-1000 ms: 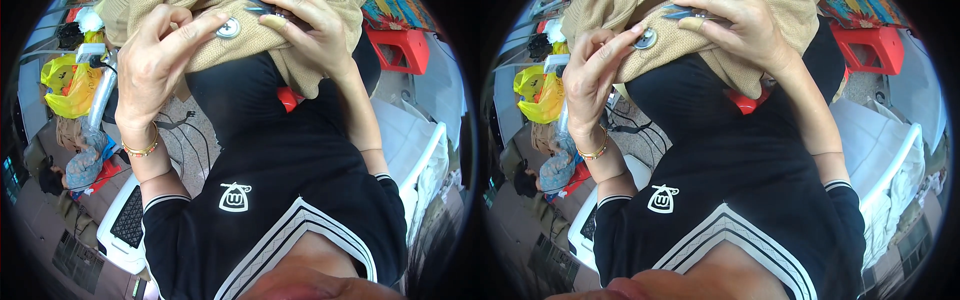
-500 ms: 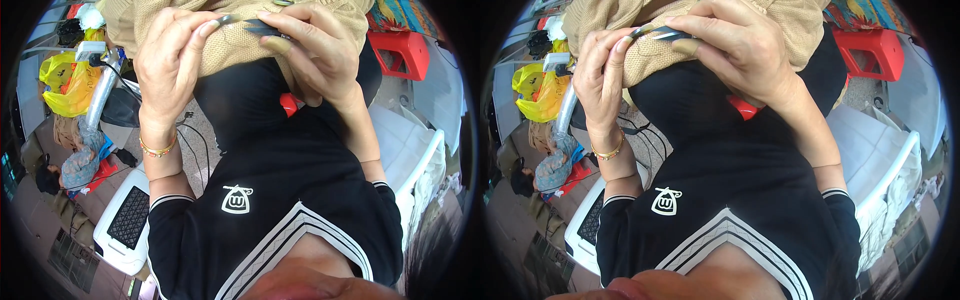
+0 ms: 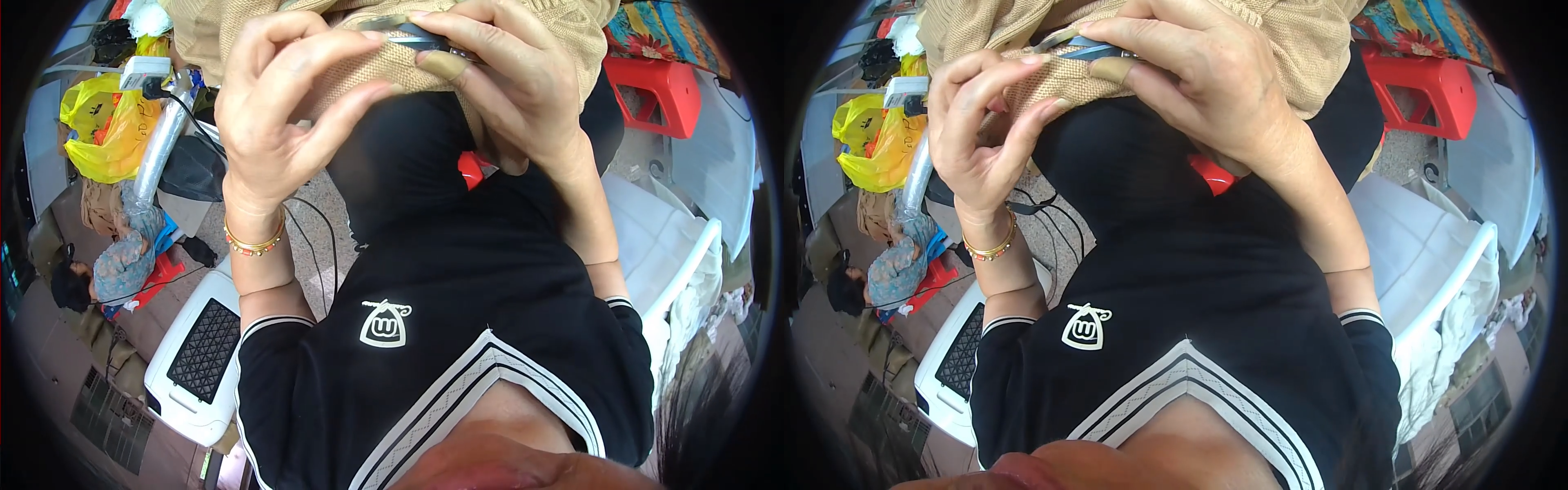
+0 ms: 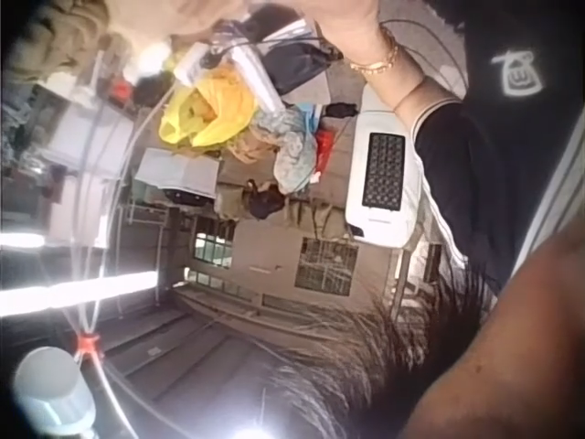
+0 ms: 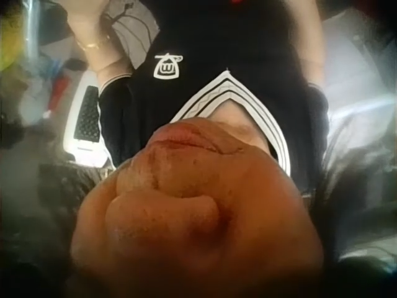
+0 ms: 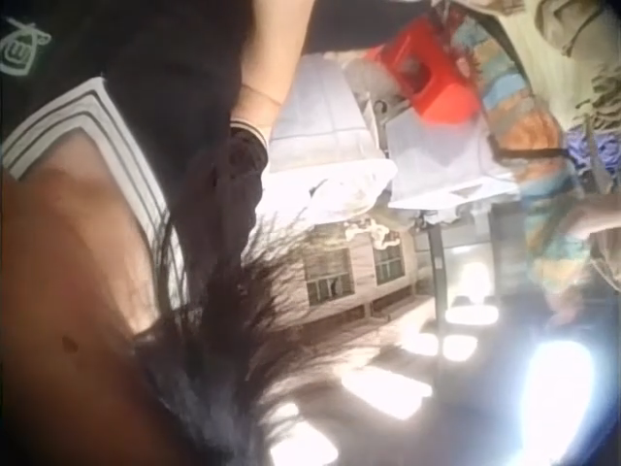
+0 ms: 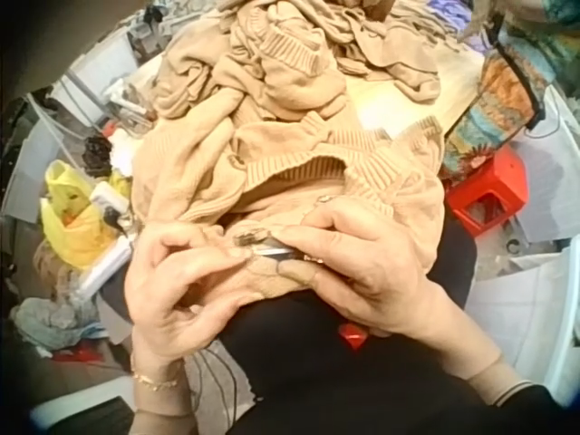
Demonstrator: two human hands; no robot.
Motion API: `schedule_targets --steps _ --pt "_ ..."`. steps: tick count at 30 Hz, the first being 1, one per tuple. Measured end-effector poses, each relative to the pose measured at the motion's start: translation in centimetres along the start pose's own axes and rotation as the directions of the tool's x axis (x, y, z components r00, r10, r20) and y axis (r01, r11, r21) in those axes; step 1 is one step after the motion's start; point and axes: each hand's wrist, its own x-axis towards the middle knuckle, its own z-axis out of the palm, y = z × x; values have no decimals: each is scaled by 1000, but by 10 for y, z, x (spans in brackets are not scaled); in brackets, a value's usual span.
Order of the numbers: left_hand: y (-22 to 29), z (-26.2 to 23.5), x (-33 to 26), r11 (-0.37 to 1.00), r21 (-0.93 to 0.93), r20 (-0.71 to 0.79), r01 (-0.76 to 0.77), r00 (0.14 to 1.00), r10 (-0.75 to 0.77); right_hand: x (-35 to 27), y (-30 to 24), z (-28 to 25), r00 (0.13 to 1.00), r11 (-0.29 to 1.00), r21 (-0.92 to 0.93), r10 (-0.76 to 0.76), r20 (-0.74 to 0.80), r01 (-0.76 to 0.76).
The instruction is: Trimming excess threads from knitted sweaters using thread nippers.
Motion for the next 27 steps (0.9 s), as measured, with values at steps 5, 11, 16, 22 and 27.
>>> schedule_targets --steps 5,11,16,22,27 --pt "7 1 6 995 14 36 102 994 -103 1 0 0 1000 999 40 11 7 -12" --pt "2 -1 24 991 134 32 -15 999 11 3 2 -6 998 998 60 29 59 -33" --pt "-10 1 25 977 -184 43 108 994 -101 12 -1 -9 999 992 123 -28 26 25" --pt "-15 16 19 936 -240 -24 258 962 -272 20 55 24 804 822 112 -504 -316 559" --pt "-18 20 18 909 -282 -47 308 941 -334 21 47 9 801 804 153 -515 -307 575"
